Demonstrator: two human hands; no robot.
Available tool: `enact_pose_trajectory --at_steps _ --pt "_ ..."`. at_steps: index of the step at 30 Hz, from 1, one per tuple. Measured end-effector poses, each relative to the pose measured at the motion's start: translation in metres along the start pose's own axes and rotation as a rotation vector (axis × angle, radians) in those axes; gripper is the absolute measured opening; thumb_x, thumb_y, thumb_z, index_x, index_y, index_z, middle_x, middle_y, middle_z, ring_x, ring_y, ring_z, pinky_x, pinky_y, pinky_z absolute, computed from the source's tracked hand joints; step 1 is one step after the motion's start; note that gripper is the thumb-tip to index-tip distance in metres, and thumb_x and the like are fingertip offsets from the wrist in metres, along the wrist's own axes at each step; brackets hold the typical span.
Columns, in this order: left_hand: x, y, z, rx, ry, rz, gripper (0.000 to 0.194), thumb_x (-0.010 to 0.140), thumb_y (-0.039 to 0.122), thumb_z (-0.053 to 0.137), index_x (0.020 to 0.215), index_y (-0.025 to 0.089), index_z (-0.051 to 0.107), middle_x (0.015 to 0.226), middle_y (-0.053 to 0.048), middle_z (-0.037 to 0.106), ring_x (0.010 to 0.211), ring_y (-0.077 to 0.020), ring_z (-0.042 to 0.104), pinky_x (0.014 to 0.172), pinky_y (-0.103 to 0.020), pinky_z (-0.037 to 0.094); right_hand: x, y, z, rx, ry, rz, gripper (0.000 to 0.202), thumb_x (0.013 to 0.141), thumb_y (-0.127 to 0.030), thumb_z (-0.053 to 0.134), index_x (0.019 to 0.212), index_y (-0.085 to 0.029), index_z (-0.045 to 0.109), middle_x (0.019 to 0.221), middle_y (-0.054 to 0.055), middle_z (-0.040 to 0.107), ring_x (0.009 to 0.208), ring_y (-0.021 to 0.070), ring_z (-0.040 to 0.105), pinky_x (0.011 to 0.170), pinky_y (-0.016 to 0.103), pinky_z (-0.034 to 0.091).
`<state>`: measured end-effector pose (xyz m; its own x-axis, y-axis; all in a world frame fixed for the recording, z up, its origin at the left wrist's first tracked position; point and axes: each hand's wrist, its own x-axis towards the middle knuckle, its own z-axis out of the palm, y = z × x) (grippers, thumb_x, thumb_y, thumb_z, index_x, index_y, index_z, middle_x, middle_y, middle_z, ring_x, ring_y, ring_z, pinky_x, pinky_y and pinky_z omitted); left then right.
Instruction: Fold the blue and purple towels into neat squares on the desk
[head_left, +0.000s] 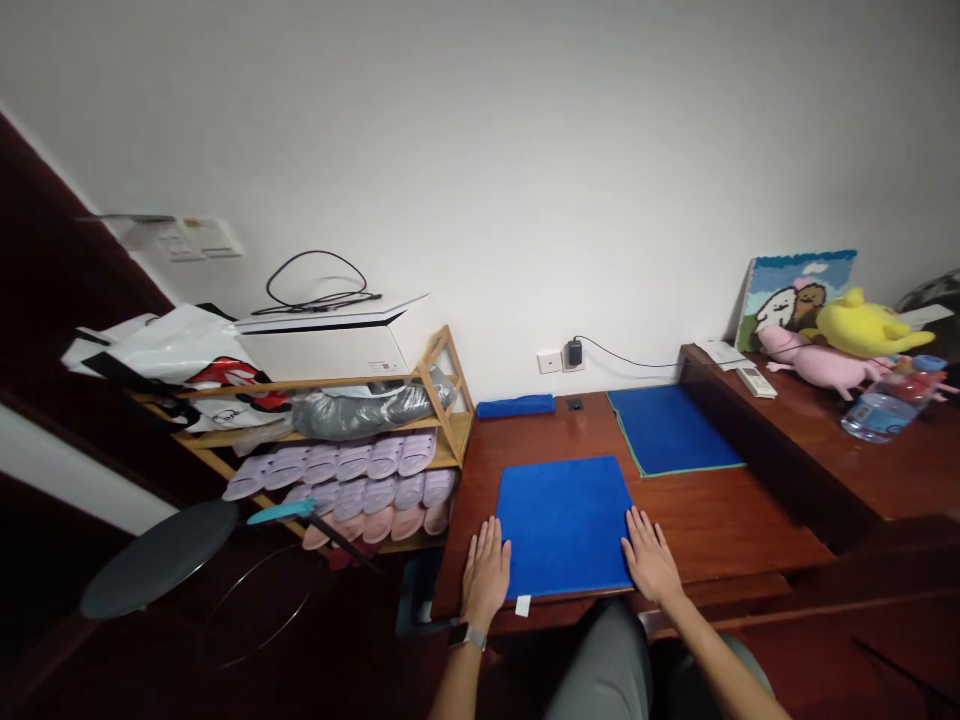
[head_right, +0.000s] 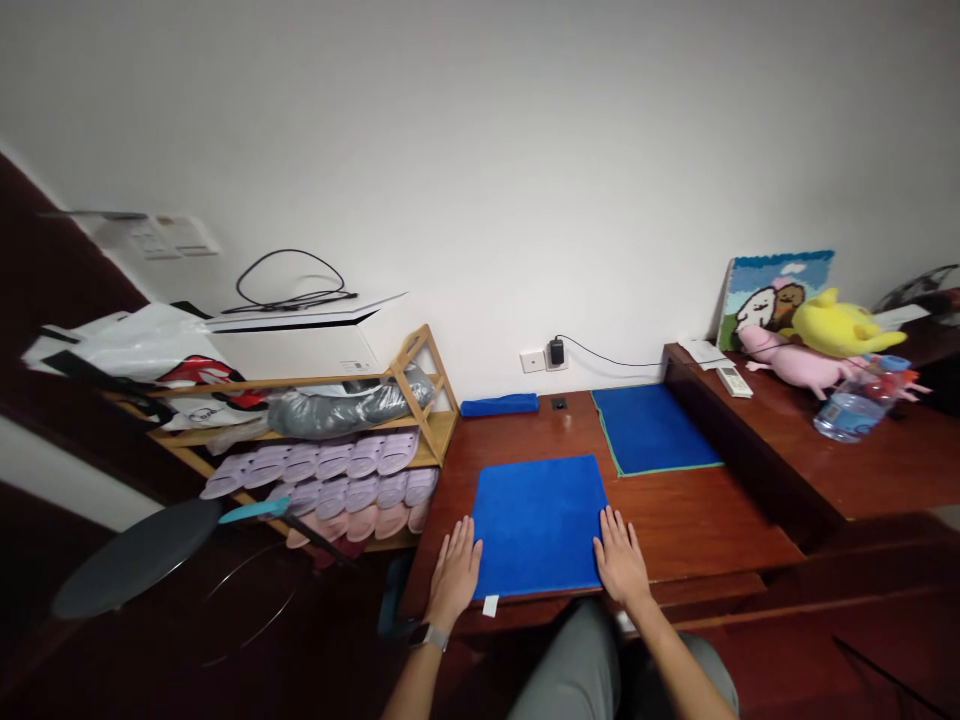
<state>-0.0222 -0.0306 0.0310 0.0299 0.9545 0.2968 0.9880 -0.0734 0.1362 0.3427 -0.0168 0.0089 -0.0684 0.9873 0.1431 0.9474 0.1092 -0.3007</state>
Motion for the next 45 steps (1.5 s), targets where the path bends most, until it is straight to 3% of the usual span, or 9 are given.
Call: enact_pose_trajectory --at_steps 4,9,17,24,27,31,39,42,45 --pt "-0.035 0.01 -0.015 -0.098 0.11 0.118 0.051 0.107 0.036 0.039 0.155 0.025 0.05 0.161 -0.006 0.051 0.149 -0.0235 0.046 0.122 -0.046 0.043 -0.03 0.002 -0.02 0.059 0.146 -0.115 0.053 0.107 -0.039 0.028 0.149 -0.024 0.057 0.16 0.008 0.05 0.149 0.027 0.043 0.125 0.051 0.033" --pt "-0.074 0.004 -0.005 -0.159 0.044 0.221 0.055 0.097 0.035 0.055 0.152 0.037 0.053 0.155 0.001 0.058 0.14 -0.0243 0.057 0.113 -0.043 0.053 -0.072 0.022 -0.025 0.081 0.136 -0.276 0.041 0.102 -0.037 0.049 0.139 -0.027 0.065 0.139 0.01 0.067 0.128 0.0278 0.062 0.111 0.045 0.05" --pt "-0.07 -0.02 -0.001 -0.171 0.082 0.367 0.045 0.099 0.024 0.043 0.132 0.037 0.071 0.131 0.002 0.075 0.118 -0.0211 0.073 0.101 -0.036 0.063 -0.069 0.022 -0.026 0.015 0.207 -0.354 0.038 0.098 -0.014 0.048 0.129 -0.028 0.066 0.113 0.006 0.073 0.103 0.0236 0.068 0.093 0.037 0.054" --pt "-0.074 -0.022 -0.024 -0.236 0.141 0.322 0.048 0.101 0.019 0.036 0.119 0.037 0.077 0.108 -0.001 0.082 0.103 -0.0216 0.077 0.091 -0.035 0.067 -0.071 0.013 -0.071 0.034 0.135 -0.391 0.032 0.104 -0.019 0.043 0.114 -0.03 0.071 0.097 0.003 0.072 0.09 0.0211 0.066 0.086 0.034 0.049" --pt "-0.062 -0.015 -0.052 -0.286 0.206 0.291 0.041 0.106 0.034 0.038 0.117 0.034 0.078 0.106 -0.003 0.082 0.1 -0.0231 0.077 0.089 -0.036 0.067 -0.065 0.011 -0.105 0.091 0.139 -0.371 0.036 0.107 -0.024 0.037 0.121 -0.028 0.071 0.1 0.006 0.073 0.092 0.0225 0.066 0.086 0.036 0.049" --pt "-0.033 0.005 -0.118 -0.4 0.328 0.274 0.038 0.105 0.05 0.047 0.104 0.03 0.079 0.097 -0.003 0.082 0.09 -0.0231 0.078 0.085 -0.037 0.067 -0.054 0.012 -0.167 0.126 0.192 -0.352 0.04 0.109 -0.034 0.036 0.127 -0.029 0.071 0.109 0.009 0.075 0.096 0.0239 0.067 0.086 0.038 0.051" --pt "0.014 0.054 -0.269 -0.589 0.413 0.443 0.015 0.098 0.037 0.067 0.099 0.029 0.079 0.095 0.0 0.081 0.087 -0.0195 0.077 0.084 -0.03 0.064 -0.072 0.015 -0.319 0.13 0.369 -0.481 0.034 0.106 -0.025 0.047 0.134 -0.028 0.067 0.117 0.009 0.075 0.097 0.0216 0.072 0.084 0.035 0.057" --pt "0.036 0.07 -0.287 -0.655 0.258 0.41 0.014 0.095 0.038 0.07 0.096 0.029 0.08 0.095 0.0 0.081 0.088 -0.0193 0.077 0.083 -0.028 0.062 -0.073 0.019 -0.351 0.225 0.325 -0.437 0.031 0.107 -0.03 0.047 0.131 -0.03 0.067 0.12 0.007 0.075 0.101 0.0211 0.074 0.084 0.031 0.06" --pt "0.074 0.091 -0.271 -0.728 0.036 0.378 0.018 0.093 0.041 0.071 0.094 0.026 0.081 0.096 -0.002 0.082 0.088 -0.021 0.076 0.081 -0.029 0.061 -0.051 0.04 -0.354 0.288 0.268 -0.365 0.029 0.106 -0.039 0.05 0.121 -0.027 0.072 0.115 0.008 0.076 0.099 0.0233 0.074 0.085 0.032 0.061"
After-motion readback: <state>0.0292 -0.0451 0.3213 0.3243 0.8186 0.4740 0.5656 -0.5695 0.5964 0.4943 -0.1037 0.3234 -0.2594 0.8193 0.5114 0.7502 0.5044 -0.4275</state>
